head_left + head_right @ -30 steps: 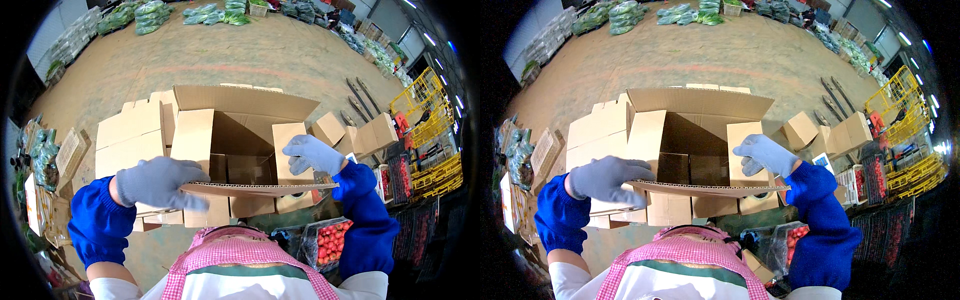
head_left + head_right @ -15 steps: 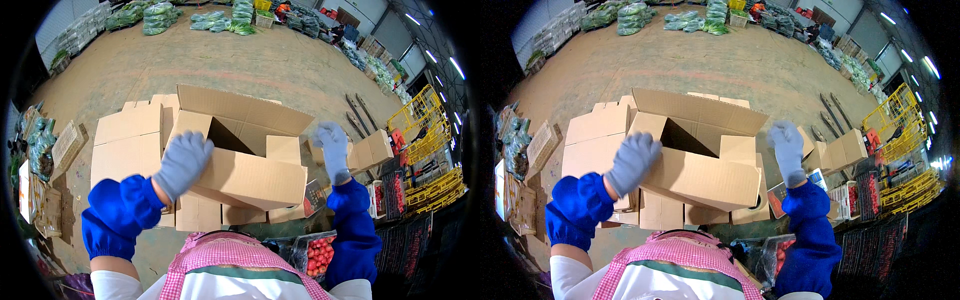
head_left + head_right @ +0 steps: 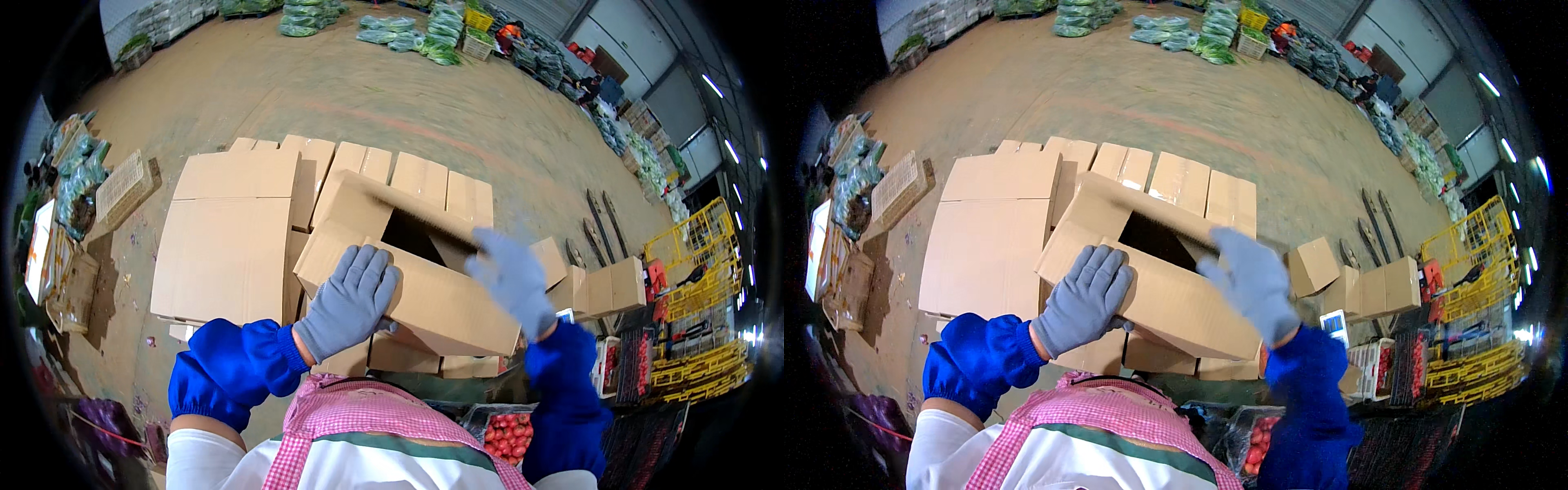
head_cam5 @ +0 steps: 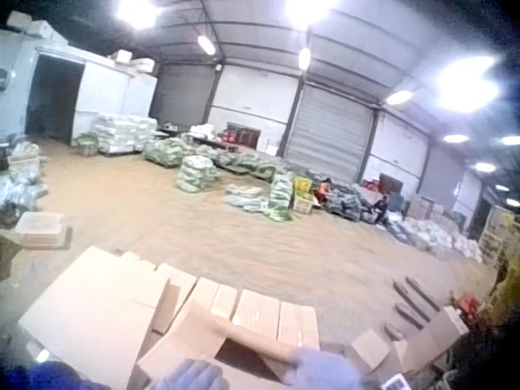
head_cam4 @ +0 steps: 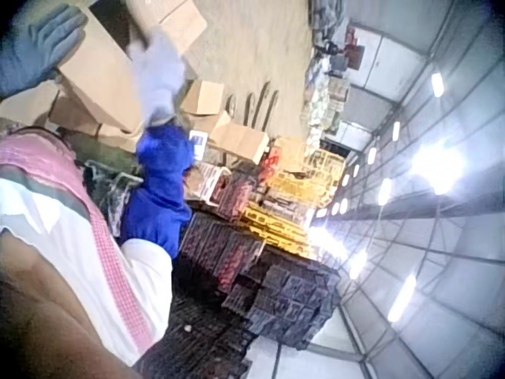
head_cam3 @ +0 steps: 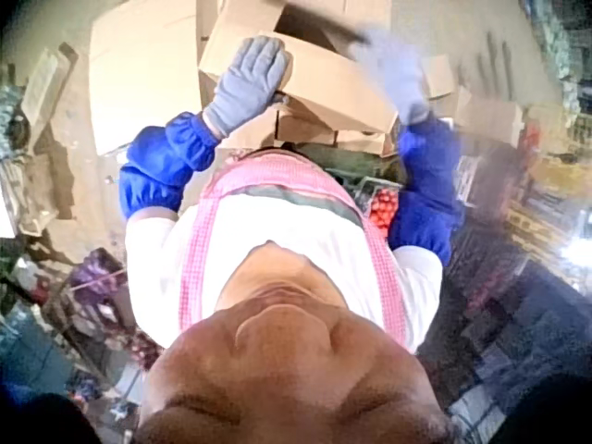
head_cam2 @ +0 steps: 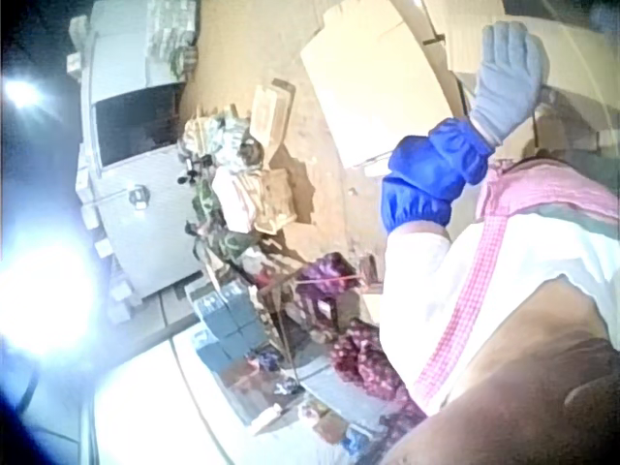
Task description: The person assembles multiple cardboard boxes by folding the flaps into position and sealing the bottom seams with a tape dispenser.
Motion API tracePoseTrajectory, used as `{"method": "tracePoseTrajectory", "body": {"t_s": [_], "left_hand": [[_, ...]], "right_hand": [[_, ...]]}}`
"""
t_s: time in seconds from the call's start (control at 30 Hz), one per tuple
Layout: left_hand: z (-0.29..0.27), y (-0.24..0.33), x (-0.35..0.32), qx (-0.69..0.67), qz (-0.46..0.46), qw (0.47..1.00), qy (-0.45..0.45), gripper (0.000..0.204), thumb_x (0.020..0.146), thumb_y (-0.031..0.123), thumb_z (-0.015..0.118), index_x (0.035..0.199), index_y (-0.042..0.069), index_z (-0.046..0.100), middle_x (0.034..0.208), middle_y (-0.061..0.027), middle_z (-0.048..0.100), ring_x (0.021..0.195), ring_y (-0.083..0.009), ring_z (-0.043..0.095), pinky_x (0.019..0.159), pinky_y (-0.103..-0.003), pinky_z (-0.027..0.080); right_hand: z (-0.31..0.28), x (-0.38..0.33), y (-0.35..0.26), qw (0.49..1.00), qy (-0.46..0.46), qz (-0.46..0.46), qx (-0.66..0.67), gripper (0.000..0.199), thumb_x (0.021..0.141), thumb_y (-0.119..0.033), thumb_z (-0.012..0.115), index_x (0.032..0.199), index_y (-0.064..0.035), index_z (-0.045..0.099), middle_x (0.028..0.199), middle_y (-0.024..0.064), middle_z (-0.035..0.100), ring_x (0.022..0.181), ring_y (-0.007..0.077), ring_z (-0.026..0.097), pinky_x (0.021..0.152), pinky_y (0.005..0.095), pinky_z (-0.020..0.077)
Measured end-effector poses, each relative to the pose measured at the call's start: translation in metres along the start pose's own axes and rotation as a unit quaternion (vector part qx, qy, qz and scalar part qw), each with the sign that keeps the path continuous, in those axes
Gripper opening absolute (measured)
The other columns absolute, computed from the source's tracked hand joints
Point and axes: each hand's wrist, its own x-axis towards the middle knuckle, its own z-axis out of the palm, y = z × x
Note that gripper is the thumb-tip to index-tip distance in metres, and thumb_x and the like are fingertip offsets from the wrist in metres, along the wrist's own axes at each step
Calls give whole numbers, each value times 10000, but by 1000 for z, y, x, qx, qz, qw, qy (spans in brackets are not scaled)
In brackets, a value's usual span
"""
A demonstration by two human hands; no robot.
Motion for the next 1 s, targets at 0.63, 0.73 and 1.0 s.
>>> {"method": "tracePoseTrajectory", "body": {"t_s": [0.63, 0.73, 1.0], "left_hand": [[21, -119, 71, -493, -173, 851, -55, 430, 812, 150, 614, 1220, 17, 591, 1439, -146, 324, 1343, -267, 311, 1086, -370, 294], [12, -102, 60, -532, -214, 818, -43, 432, 762, 84, 600, 1187, 6, 604, 1429, -137, 333, 1345, -262, 302, 1089, -361, 287], [-7, -51, 24, -272, -89, 955, 74, 252, 730, 26, 630, 982, 32, 633, 1263, -134, 509, 1314, -319, 338, 1038, -401, 352]], "right_hand": [[57, -89, 43, 816, 172, 245, 495, 489, 1009, -242, 376, 1433, -6, 314, 1461, 139, 356, 1370, 241, 302, 1134, 318, 212], [55, -82, 63, 828, 194, 197, 488, 486, 1025, -249, 366, 1432, 10, 308, 1463, 118, 352, 1348, 202, 322, 1121, 298, 230], [18, -26, 95, 847, 127, 132, 500, 497, 1019, -289, 393, 1403, 25, 359, 1444, 121, 397, 1338, 189, 348, 1105, 286, 257]]}}
